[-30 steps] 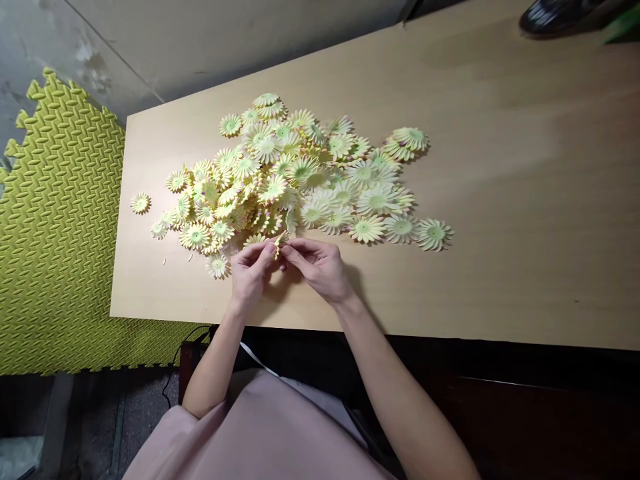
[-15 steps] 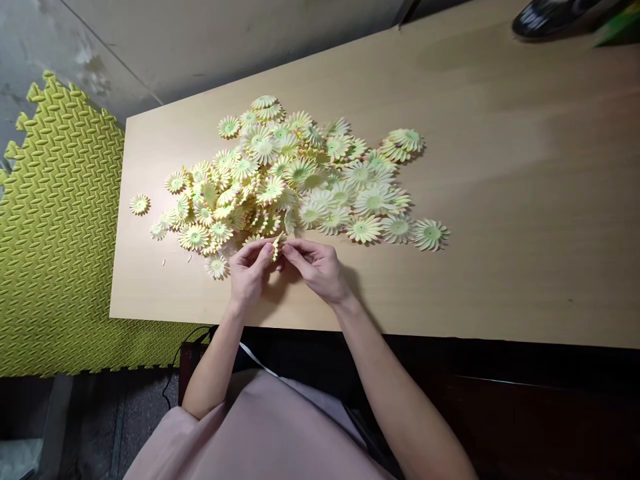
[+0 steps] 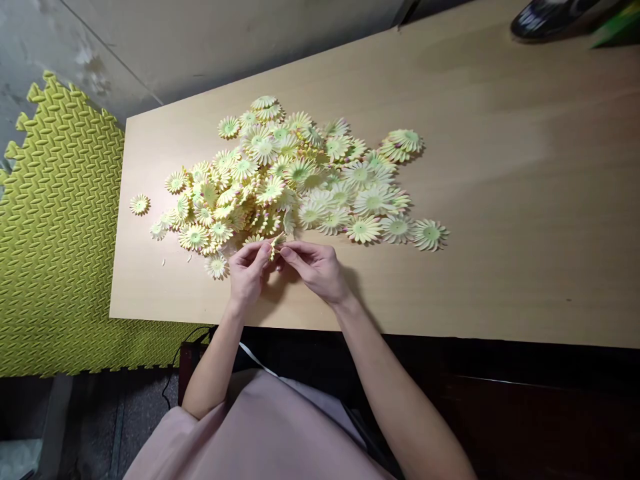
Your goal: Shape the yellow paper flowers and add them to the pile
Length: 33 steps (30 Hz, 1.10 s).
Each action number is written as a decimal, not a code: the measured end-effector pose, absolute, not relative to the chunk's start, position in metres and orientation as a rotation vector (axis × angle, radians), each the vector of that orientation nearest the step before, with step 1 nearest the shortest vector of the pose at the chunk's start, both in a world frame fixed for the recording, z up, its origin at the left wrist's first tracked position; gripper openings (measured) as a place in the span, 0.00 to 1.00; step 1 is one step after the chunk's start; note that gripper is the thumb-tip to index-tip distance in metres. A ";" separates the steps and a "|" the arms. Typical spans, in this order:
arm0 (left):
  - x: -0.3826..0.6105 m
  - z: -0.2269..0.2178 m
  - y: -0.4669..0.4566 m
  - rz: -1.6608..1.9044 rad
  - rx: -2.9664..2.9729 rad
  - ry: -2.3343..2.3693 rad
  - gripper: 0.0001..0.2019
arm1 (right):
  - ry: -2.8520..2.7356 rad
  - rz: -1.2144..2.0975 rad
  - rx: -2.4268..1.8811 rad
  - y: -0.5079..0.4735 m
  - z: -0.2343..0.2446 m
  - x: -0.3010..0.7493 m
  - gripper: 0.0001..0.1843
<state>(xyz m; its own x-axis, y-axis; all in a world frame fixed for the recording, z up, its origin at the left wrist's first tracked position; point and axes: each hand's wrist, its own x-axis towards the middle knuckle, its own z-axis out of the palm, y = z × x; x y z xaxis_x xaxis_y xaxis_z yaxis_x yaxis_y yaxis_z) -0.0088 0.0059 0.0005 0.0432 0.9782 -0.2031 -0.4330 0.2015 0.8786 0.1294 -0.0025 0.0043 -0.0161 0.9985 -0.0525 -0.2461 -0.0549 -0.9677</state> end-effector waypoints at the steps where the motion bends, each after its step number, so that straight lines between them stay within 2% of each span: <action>1: -0.009 0.001 0.006 1.243 0.732 0.964 0.14 | -1.012 1.362 -1.061 -0.002 0.005 0.130 0.16; 7: -0.007 0.007 0.006 1.241 0.703 0.920 0.14 | -1.052 1.346 -1.057 -0.002 0.002 0.130 0.18; 14: -0.007 0.005 0.007 1.239 0.696 0.984 0.15 | -1.015 1.350 -1.042 -0.003 0.004 0.128 0.14; 24: -0.007 0.005 0.006 1.236 0.678 0.976 0.16 | -0.945 1.392 -1.023 -0.004 0.000 0.126 0.15; 33: -0.007 0.002 0.005 1.251 0.809 0.948 0.12 | -1.025 1.353 -1.032 -0.003 0.007 0.128 0.15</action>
<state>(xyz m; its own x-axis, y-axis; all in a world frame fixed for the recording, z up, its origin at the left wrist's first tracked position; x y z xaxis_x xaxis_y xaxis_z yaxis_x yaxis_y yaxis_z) -0.0066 0.0049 0.0015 0.0567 0.9887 -0.1387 -0.4014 0.1498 0.9036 0.1279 -0.0034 0.0074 -0.0247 0.9994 -0.0250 -0.2469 -0.0303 -0.9686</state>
